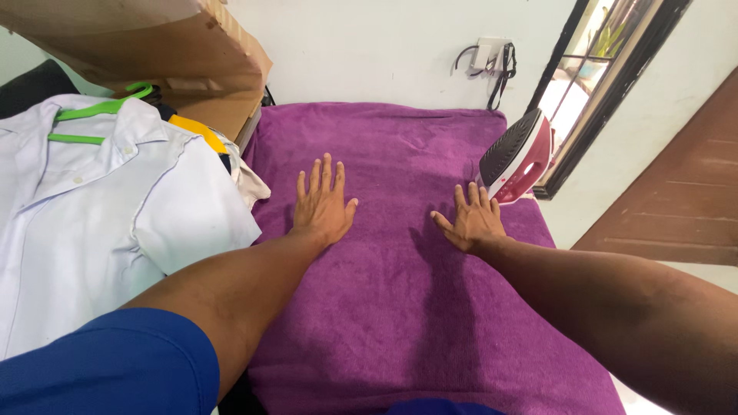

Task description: The person removes a light blue shirt from a hanger, buttons it, and lays it flat on a purple towel. They then use a red iron to smooth the shirt, focusing on the front and sleeves while adjusting the fabric with their hands.

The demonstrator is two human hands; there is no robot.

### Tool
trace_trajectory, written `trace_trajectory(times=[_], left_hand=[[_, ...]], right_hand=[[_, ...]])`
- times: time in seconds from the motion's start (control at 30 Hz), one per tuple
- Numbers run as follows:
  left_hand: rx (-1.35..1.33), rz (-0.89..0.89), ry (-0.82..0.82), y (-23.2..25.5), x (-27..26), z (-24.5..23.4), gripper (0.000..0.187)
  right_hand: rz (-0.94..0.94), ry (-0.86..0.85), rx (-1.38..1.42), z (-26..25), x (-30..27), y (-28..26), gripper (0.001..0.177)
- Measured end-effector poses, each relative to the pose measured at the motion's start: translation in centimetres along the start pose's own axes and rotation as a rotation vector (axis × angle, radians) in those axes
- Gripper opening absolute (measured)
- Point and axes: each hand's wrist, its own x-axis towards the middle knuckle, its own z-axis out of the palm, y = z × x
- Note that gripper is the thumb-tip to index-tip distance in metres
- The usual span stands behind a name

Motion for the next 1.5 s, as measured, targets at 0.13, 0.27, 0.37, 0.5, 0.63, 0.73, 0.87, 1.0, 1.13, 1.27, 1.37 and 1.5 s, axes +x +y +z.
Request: trace_trajectory(times=[0.13,0.27,0.37,0.5,0.63,0.73,0.87,1.0,1.13,1.27,1.37,1.5], left_hand=[[-0.006,-0.014,-0.025,-0.4,-0.2,-0.3,0.080],[-0.003,-0.034,-0.035,-1.3,-0.4,-0.3,0.082],[-0.005,-0.049,-0.020,-2.0,-0.7,-0.4,0.084],[0.028,-0.067,-0.042,-2.5,-0.6,-0.6,0.084],[0.048,-0.071,-0.051,-2.4,-0.5,-0.8,0.084],[0.055,-0.064,-0.058,-2.0,-0.3,-0.6,0.083],[0.048,-0.051,-0.045,-1.5,0.1,-0.3,0.083],[0.054,-0.052,-0.046,-1.4,0.3,-0.4,0.081],[0.052,-0.069,-0.022,-1.6,0.0,-0.7,0.081],[0.053,-0.100,0.029,-2.0,-0.7,-1.0,0.082],[0.066,-0.134,0.065,-2.7,-1.0,-1.6,0.082],[0.078,-0.180,0.088,-4.0,-1.4,-3.0,0.080]], right_hand=[[-0.013,-0.007,0.002,-0.1,0.2,-0.3,0.096],[-0.015,-0.014,0.013,-0.3,0.5,-0.7,0.096],[-0.026,-0.004,0.027,-0.4,0.6,-1.1,0.096],[-0.025,-0.002,0.029,-0.4,0.9,-1.2,0.096],[-0.013,-0.006,0.032,-0.4,1.2,-0.8,0.096],[-0.008,-0.002,0.027,-0.2,1.3,-0.1,0.096],[0.012,0.002,0.039,0.1,1.4,1.0,0.096],[0.016,0.008,0.027,0.4,1.6,2.0,0.097],[0.000,0.012,0.012,0.5,2.3,2.3,0.096],[-0.042,0.019,0.029,0.5,2.9,2.3,0.098],[-0.072,0.012,0.038,0.3,3.4,1.7,0.099],[-0.142,0.010,0.068,-0.3,3.9,0.1,0.099]])
